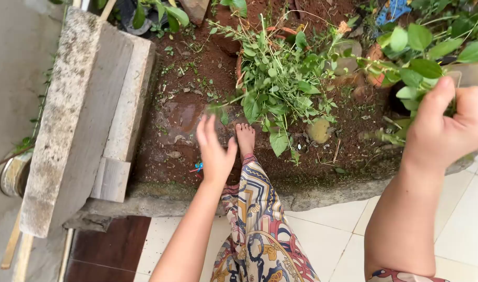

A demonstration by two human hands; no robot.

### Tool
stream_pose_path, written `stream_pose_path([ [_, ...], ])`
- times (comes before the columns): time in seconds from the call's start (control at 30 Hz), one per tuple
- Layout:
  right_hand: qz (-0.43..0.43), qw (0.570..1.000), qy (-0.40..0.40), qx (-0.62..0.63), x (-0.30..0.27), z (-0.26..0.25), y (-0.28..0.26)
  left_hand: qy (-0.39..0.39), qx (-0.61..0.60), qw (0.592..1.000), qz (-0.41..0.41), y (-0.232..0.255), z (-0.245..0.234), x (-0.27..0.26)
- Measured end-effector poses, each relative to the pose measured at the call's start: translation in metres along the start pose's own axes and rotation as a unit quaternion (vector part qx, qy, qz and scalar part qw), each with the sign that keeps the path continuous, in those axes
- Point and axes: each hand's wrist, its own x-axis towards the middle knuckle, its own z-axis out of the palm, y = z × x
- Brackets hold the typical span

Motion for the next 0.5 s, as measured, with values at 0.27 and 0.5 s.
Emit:
stream_pose_path([
  [0.27,0.097,0.983,0.075,0.133,0.010,0.016,-0.006,-0.133,-0.012,0.990,0.043,0.050,0.082,0.115],
  [0.5,0.067,0.992,0.042,0.098,0.042,0.045,-0.022,-0.118,-0.061,0.987,0.092,0.055,0.141,0.201],
])
